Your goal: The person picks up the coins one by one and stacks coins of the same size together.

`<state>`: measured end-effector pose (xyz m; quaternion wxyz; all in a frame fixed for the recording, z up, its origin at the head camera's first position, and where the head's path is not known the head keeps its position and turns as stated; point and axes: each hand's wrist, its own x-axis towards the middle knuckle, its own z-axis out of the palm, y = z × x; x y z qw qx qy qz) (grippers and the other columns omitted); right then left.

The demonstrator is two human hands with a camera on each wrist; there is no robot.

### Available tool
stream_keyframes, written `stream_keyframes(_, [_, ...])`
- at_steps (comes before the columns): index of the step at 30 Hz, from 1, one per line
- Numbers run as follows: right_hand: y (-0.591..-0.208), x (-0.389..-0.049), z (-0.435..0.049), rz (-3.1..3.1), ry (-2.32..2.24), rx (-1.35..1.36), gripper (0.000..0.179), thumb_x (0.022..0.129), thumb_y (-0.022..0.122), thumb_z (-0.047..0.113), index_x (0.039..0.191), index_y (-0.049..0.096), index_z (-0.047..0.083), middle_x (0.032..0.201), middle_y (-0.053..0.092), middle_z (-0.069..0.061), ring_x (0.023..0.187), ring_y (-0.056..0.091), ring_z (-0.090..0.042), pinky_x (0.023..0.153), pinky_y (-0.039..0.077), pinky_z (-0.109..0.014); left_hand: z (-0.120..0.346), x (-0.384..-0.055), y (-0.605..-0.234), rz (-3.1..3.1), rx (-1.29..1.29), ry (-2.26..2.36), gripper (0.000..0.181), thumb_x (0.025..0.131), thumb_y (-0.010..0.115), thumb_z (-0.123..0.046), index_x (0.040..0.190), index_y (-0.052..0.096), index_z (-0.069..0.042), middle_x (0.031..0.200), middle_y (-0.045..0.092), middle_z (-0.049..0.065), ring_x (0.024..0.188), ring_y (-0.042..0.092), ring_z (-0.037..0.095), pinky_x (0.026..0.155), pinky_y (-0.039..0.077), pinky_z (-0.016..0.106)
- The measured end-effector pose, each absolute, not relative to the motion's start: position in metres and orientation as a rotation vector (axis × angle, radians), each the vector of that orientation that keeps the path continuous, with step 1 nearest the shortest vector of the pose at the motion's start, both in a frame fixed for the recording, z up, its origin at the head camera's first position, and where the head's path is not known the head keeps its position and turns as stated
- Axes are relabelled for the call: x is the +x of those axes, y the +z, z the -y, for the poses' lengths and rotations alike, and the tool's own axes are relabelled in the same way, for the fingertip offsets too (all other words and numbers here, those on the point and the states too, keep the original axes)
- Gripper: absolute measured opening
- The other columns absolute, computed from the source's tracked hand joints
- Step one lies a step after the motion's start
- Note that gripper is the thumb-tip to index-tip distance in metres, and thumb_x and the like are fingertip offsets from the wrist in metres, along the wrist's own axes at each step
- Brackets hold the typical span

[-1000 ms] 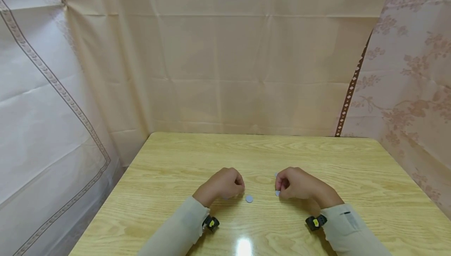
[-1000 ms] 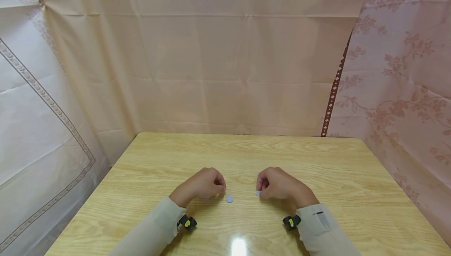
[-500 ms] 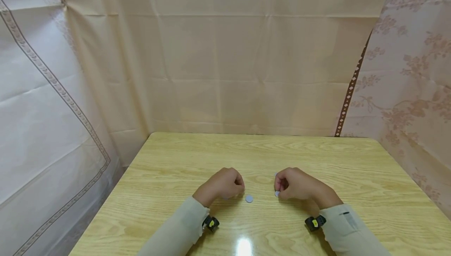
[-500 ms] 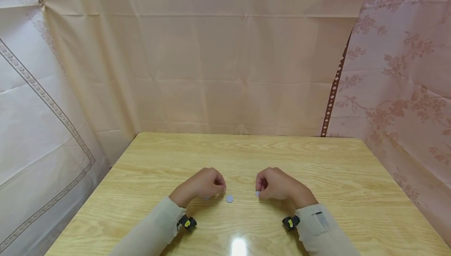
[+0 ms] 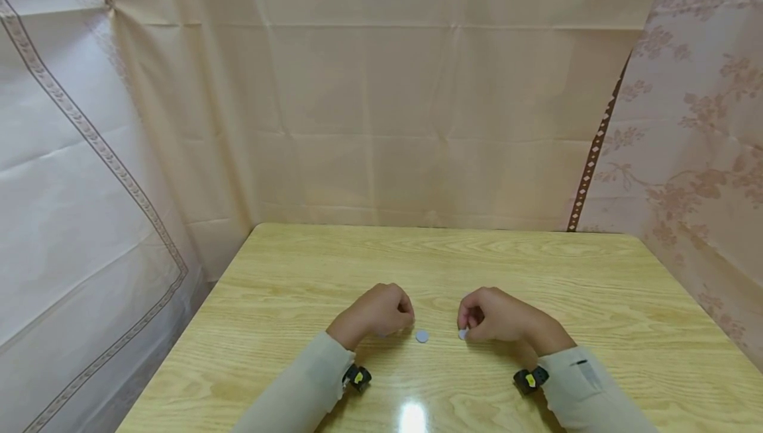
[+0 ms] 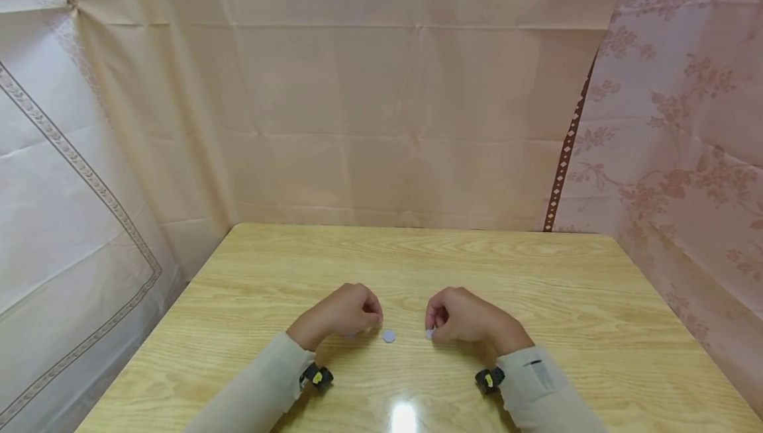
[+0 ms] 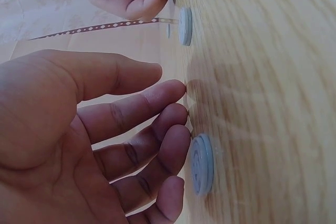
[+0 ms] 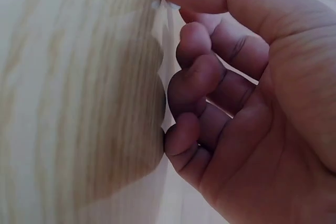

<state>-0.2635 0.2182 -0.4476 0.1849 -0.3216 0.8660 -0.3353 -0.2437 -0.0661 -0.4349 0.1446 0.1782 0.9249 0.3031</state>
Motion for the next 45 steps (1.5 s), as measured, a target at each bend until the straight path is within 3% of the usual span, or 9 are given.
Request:
stream_keyframes(12, [-0.456, -0.261, -0.218, -2.401, -0.983, -0.886, 0.007, 0.088, 0.081, 0.015, 0.089, 0.074, 0.017, 0.070, 0.058, 0.003, 0.060, 0.048, -0.005, 0.057, 0.044, -0.023, 0.066, -0.244, -0.435, -2.655, 0.517, 0.878, 0.016, 0.098, 0.068, -0.018, 0.085, 0.078, -0.020, 0.074, 0.071, -0.004, 0.058, 0.056, 0.011, 0.057, 0.047, 0.028])
stream_keyframes(23, [-0.457, -0.254, -0.216, -2.404, -1.027, -0.871, 0.007, 0.088, 0.082, 0.020, 0.090, 0.076, 0.019, 0.067, 0.056, 0.005, 0.057, 0.047, -0.004, 0.056, 0.044, -0.023, 0.065, -0.242, -0.434, -2.683, 0.546, 0.847, 0.013, 0.092, 0.078, -0.017, 0.080, 0.073, -0.020, 0.075, 0.068, -0.008, 0.063, 0.059, 0.010, 0.060, 0.050, 0.027])
stream_keyframes(45, [-0.454, -0.239, -0.210, -2.393, -1.101, -0.844, 0.009, 0.089, 0.083, 0.020, 0.088, 0.074, 0.018, 0.064, 0.057, 0.004, 0.052, 0.044, -0.002, 0.049, 0.038, -0.019, 0.041, -0.254, -0.432, -2.726, 0.698, 0.903, 0.003, 0.093, 0.074, -0.019, 0.090, 0.073, -0.019, 0.079, 0.066, -0.012, 0.065, 0.057, 0.007, 0.062, 0.049, 0.025])
